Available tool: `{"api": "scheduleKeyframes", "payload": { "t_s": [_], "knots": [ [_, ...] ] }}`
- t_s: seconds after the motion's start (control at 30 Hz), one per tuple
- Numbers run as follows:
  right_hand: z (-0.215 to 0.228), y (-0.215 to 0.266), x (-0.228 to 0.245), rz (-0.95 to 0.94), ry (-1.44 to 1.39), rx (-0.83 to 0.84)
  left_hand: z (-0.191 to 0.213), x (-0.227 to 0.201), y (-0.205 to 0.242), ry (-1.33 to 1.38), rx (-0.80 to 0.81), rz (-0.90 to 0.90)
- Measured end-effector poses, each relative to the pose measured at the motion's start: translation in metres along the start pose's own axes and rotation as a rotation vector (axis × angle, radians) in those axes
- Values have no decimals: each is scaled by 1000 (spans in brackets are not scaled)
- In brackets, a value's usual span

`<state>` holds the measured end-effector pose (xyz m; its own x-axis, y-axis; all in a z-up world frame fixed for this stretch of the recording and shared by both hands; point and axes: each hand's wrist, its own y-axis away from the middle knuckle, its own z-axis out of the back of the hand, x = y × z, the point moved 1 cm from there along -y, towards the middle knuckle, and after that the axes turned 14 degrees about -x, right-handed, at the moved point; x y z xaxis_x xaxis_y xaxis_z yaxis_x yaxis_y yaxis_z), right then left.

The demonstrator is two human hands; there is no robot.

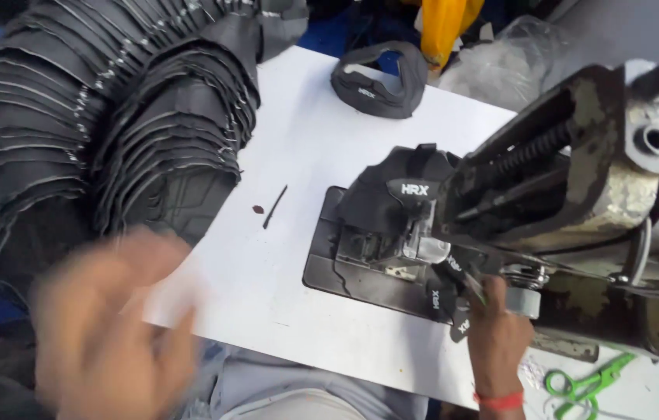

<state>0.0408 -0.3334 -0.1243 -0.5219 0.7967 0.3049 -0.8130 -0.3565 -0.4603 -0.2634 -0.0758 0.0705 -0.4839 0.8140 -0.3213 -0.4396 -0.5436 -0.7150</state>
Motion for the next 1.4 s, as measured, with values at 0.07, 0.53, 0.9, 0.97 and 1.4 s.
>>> {"api": "scheduleKeyframes", "payload": {
  "t_s": [0.07, 0.53, 0.9, 0.97, 1.4],
  "knots": [
    [16, -1, 5, -36, 75, -3, -43, 41, -28, -82, -30, 57],
    [46, 16, 35, -854, -801, -9, -117, 144, 59, -187, 19, 258],
    [34, 52, 12, -944, -715, 110, -36, 112, 13, -298, -54, -49],
    [33, 56, 10, -914, -733, 157, -27, 123, 25, -321, 158, 224],
    [41, 61, 20, -967, -862, 240, -147, -20, 114, 570, 552, -17]
  ]
}}
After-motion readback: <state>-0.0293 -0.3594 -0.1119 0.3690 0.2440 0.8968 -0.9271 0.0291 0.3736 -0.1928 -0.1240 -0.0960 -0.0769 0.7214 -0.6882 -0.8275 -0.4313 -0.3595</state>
